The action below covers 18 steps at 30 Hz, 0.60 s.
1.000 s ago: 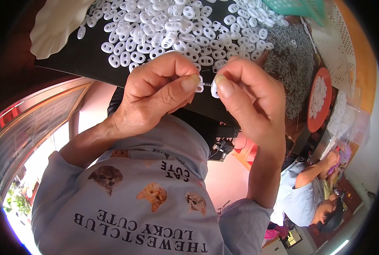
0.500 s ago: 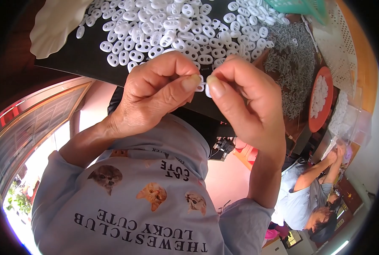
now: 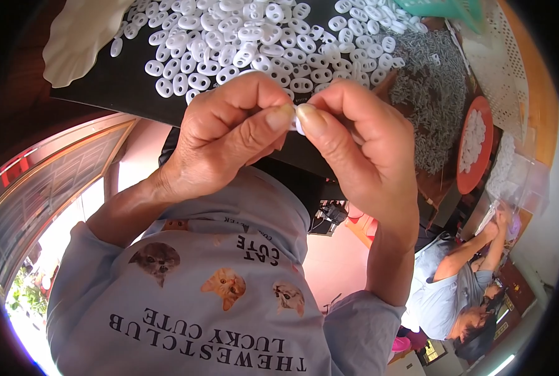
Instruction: The recorder is manually assembling small white plastic components by inserting metal pins or rings into them.
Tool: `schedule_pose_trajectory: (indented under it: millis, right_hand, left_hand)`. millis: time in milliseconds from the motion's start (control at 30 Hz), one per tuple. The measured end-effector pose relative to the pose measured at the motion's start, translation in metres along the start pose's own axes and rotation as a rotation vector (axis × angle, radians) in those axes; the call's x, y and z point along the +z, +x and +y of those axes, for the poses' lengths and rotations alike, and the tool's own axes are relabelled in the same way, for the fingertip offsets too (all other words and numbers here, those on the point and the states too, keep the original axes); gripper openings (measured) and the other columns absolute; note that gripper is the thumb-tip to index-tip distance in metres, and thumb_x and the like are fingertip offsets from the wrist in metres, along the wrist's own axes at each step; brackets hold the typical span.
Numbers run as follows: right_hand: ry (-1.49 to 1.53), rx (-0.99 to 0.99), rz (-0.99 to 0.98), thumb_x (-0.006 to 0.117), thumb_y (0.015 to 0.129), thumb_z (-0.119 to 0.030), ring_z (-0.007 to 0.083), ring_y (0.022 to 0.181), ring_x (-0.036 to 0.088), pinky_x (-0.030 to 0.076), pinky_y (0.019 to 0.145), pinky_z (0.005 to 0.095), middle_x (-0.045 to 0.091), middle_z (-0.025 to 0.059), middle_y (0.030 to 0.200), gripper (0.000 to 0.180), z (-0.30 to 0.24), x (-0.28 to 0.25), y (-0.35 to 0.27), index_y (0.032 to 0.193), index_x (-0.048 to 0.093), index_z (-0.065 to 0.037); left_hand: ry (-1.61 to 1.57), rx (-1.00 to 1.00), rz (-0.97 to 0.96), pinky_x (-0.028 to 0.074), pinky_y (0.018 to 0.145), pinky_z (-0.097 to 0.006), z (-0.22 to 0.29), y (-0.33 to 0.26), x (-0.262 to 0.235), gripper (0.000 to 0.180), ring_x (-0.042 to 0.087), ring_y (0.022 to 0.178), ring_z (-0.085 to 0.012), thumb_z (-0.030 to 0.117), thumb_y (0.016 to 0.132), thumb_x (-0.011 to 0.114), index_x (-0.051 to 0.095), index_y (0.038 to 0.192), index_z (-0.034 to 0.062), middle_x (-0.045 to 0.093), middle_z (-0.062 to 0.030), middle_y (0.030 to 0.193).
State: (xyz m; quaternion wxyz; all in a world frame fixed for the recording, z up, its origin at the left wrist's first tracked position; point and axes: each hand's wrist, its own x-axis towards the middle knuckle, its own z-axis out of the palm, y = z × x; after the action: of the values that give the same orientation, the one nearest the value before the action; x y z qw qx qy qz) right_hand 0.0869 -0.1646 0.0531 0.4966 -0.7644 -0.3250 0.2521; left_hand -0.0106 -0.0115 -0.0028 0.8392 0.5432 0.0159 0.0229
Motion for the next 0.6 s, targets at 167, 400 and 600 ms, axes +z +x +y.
schedule_pose_trajectory:
  millis: [167, 400, 600]
  right_hand:
    - [-0.071, -0.035, -0.018, 0.062, 0.09, -0.009, 0.004, 0.059, 0.043, 0.035, 0.052, 0.0196, 0.052, -0.0004, 0.066, 0.013, -0.0035, -0.0006, 0.004, 0.084, 0.056, 0.002]
    - [-0.116, 0.002, 0.022, 0.062, 0.09, -0.011, 0.0055, 0.057, 0.043, 0.035, 0.051, 0.021, 0.052, 0.0005, 0.064, 0.014, -0.0015, 0.0015, 0.0026, 0.084, 0.057, 0.001]
    - [-0.14, -0.033, 0.072, 0.061, 0.091, -0.012, 0.0064, 0.057, 0.042, 0.035, 0.051, 0.0217, 0.052, 0.001, 0.064, 0.015, -0.0013, 0.0032, 0.0012, 0.084, 0.057, 0.001]
  left_hand:
    - [0.04, 0.035, 0.016, 0.034, 0.051, -0.018, 0.0006, -0.0011, 0.0012, 0.017, 0.042, 0.059, -0.0027, 0.018, 0.099, 0.051, 0.055, 0.096, 0.0016, 0.053, 0.0003, 0.074]
    - [0.03, -0.02, -0.016, 0.034, 0.05, -0.017, 0.0019, 0.0005, 0.0002, 0.017, 0.041, 0.057, -0.0022, 0.018, 0.099, 0.051, 0.056, 0.095, 0.002, 0.054, 0.0002, 0.073]
    - [0.033, 0.037, -0.001, 0.035, 0.048, -0.018, -0.001, 0.0008, 0.0005, 0.017, 0.043, 0.054, -0.0031, 0.017, 0.098, 0.051, 0.056, 0.096, 0.0013, 0.055, -0.0011, 0.072]
